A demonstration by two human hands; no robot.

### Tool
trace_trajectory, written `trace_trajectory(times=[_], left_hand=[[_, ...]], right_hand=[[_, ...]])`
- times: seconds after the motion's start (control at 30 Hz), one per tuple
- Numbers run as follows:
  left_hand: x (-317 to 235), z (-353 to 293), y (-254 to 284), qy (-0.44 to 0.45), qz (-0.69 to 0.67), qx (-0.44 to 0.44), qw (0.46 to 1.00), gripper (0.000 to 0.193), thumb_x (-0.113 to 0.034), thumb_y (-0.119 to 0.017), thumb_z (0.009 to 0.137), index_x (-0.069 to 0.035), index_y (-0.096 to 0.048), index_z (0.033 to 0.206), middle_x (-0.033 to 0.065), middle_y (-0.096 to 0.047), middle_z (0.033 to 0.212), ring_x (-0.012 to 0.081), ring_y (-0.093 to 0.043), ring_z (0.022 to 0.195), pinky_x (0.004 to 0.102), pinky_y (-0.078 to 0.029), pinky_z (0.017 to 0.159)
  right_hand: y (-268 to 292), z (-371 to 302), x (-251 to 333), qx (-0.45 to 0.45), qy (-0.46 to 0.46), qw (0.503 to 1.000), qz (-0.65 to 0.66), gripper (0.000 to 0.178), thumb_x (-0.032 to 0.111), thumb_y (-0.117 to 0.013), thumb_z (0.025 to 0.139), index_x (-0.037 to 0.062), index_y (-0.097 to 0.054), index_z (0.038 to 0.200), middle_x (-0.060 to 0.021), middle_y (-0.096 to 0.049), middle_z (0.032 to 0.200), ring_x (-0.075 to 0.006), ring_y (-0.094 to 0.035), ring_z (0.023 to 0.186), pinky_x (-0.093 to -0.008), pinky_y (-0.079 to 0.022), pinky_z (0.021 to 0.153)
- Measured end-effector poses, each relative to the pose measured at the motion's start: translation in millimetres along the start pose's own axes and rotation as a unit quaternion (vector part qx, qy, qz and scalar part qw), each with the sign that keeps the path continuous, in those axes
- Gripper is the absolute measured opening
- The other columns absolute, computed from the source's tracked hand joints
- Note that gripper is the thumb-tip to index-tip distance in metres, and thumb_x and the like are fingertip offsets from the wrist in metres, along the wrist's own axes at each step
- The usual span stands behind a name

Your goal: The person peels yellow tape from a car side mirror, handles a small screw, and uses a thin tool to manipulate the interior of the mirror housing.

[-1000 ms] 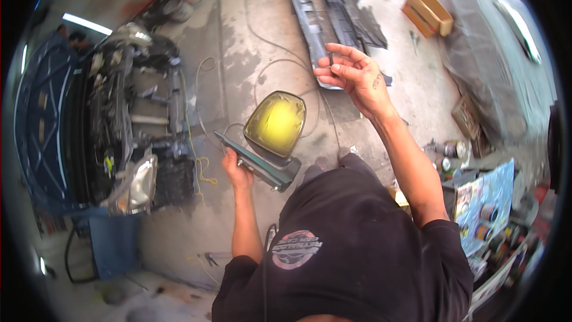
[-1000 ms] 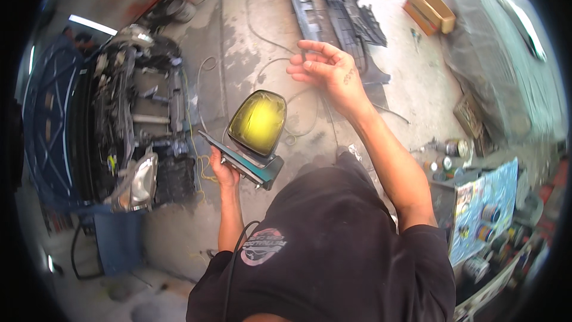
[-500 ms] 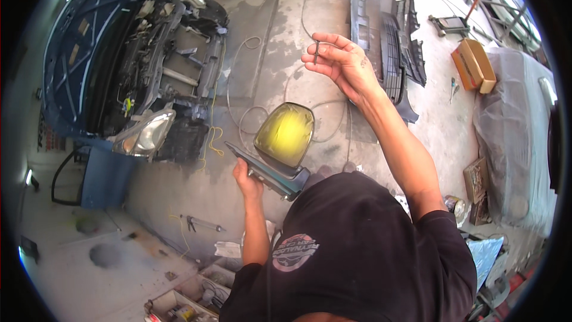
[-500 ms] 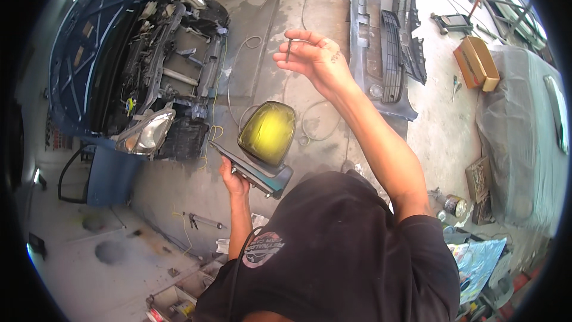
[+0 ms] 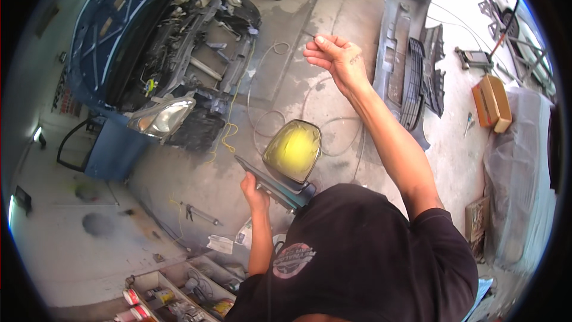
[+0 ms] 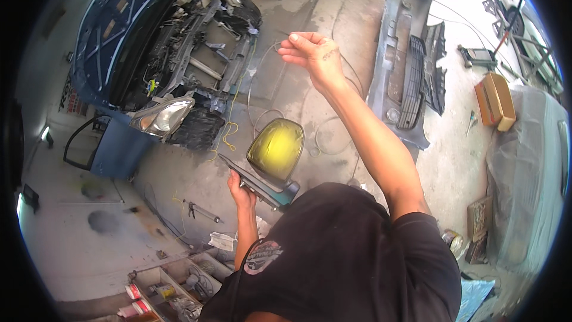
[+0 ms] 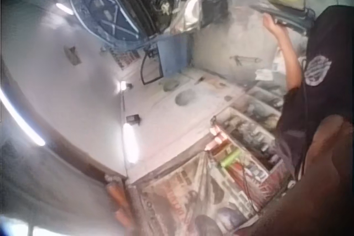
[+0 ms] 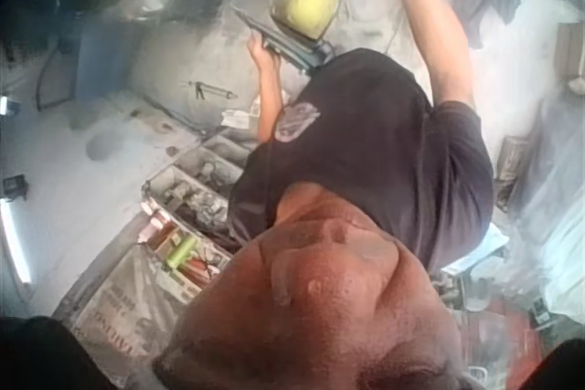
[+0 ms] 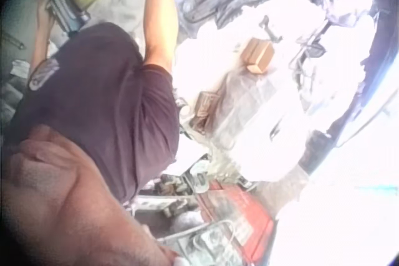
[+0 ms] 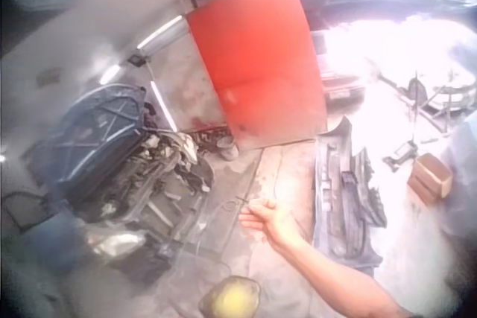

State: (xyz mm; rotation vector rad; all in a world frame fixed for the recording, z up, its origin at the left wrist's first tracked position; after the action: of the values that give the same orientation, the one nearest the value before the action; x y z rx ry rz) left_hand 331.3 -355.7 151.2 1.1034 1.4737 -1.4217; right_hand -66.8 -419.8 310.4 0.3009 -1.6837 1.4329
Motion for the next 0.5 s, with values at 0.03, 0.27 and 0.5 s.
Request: trace_trajectory(times=[0.03,0.27,0.5], left_hand=[[-4,-3,-1,-0.001,-0.005,-0.008,1.0,0.039,-0.041,-0.057,0.106,-0.003,-0.066,0.105,0.0045,-0.071,0.096,0.016,-0.067,0.087,0.0321,-0.054,0.078],[-2,-14,35,-0.014,-0.053,-0.037,0.998,0.038,-0.033,-0.057,0.107,0.002,-0.068,0.108,0.0091,-0.071,0.104,0.0182,-0.066,0.095,0.0339,-0.05,0.086],[-4,-21,51,-0.033,-0.082,-0.037,0.995,0.034,-0.032,-0.058,0.106,0.0,-0.069,0.1,0.0066,-0.07,0.095,0.0156,-0.064,0.087,0.031,-0.05,0.08]], right_hand=[[-4,6,0,0.004,0.003,1.0,0.001,0.029,0.014,-0.074,0.095,-0.0071,-0.063,0.111,-0.02,-0.073,0.1,-0.028,-0.075,0.089,-0.0355,-0.063,0.08],[-51,27,-9,0.046,-0.011,0.999,-0.023,0.026,0.02,-0.068,0.101,-0.0047,-0.065,0.107,-0.0146,-0.073,0.093,-0.0231,-0.074,0.079,-0.0317,-0.063,0.073],[-70,23,-12,0.072,-0.018,0.997,-0.03,0.033,0.021,-0.07,0.098,-0.0082,-0.063,0.112,-0.018,-0.071,0.098,-0.0264,-0.073,0.083,-0.0346,-0.062,0.076]])
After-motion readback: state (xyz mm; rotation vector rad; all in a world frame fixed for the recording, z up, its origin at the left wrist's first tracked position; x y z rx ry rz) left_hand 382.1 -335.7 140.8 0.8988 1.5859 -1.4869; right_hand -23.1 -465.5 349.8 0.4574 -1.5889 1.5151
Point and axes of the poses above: each hand's wrist, its own z-axis towards the middle knuckle, its own y-axis out of the back of the hand, x = y × z, the point moved 6 cm from there along z, towards the middle knuckle
